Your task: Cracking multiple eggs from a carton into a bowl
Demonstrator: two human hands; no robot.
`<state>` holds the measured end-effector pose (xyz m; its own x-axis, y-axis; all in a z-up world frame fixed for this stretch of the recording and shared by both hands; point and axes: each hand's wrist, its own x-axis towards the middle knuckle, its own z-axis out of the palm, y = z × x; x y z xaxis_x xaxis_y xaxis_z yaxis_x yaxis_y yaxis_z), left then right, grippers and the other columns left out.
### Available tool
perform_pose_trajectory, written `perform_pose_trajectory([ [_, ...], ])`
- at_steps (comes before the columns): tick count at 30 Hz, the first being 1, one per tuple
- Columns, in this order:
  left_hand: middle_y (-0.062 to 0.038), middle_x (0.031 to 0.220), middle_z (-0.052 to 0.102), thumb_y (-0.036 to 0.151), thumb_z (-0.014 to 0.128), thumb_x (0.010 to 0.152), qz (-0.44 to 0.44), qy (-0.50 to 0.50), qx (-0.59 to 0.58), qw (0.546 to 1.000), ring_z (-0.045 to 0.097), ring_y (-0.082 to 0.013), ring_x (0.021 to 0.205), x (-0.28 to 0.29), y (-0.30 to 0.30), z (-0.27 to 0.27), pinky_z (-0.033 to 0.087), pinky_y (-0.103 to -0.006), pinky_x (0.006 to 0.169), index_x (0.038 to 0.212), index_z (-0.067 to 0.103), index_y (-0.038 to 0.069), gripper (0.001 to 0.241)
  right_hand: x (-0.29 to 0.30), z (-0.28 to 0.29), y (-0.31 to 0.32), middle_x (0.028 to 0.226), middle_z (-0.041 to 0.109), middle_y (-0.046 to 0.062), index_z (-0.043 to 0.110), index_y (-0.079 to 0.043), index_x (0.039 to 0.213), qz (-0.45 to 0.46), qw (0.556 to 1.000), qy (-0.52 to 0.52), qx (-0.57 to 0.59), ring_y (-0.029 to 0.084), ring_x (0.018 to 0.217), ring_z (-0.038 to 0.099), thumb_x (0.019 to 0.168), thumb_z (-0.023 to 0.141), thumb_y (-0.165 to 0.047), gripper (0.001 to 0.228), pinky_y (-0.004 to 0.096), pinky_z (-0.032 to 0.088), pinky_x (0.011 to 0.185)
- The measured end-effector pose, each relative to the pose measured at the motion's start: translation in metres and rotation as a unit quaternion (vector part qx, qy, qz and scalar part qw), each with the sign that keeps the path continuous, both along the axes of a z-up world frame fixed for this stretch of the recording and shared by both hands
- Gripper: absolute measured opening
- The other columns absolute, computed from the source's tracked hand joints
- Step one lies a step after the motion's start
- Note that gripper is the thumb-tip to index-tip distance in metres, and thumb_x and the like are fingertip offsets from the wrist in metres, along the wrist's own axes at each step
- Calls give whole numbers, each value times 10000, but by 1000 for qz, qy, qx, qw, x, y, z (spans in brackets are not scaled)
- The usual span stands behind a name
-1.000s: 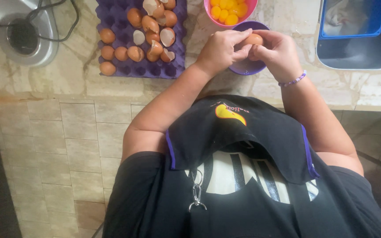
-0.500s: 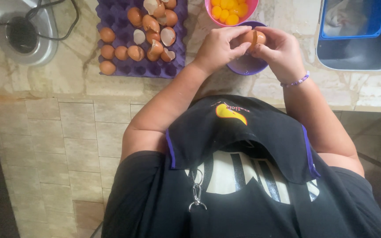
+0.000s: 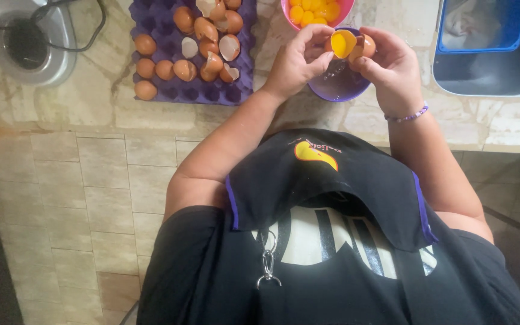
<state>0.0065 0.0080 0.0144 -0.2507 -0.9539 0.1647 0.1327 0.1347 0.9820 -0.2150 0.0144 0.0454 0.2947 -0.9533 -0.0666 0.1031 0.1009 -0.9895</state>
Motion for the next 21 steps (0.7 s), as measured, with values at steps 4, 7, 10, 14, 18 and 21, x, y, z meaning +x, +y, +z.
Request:
perform_pose_trajectory([
  [4,-75,1313,656,32,718,988,1,94,11,995,698,-204,1206,-4,2,-7,572,-307,1090,1271,582,118,325,-1,-12,1,1309,646,124,565,-31,1396,-18,998,-65,17,201,1094,662,928,769,-56,512,303,637,948],
  [7,-77,1329,655,17,714,995,1,108,8,994,692,-209,1226,-5,5,3,545,-317,1129,1275,577,127,330,0,-14,3,1286,640,127,559,-51,1381,-17,995,-92,16,209,1028,667,930,762,-26,495,308,618,958],
  [10,-88,1330,667,-5,704,989,8,107,3,994,696,-218,1232,-5,6,6,540,-327,1138,1280,571,127,346,-2,-15,4,1274,627,129,554,-94,1367,-8,993,-114,8,214,1051,654,963,731,18,455,317,606,986],
  [14,-77,1319,680,-6,704,973,20,82,-15,996,716,-203,1211,-6,8,12,569,-326,1115,1290,563,125,370,-7,-21,2,1274,647,126,548,-116,1354,-21,993,-115,2,214,1051,661,954,767,-18,466,308,583,957],
  [18,-82,1358,661,-22,706,974,24,43,-36,998,709,-234,1248,-4,9,16,574,-344,1130,1307,553,134,398,-17,-27,1,1300,623,161,547,-109,1346,-41,995,-95,-13,204,1163,641,939,738,75,486,293,609,997],
  [21,-76,1354,675,-20,722,947,43,19,-27,999,732,-222,1211,-6,10,14,601,-327,1095,1278,563,145,402,-15,-24,6,1265,630,131,504,-38,1361,-20,999,-26,-13,164,1042,646,930,665,90,478,283,582,944],
])
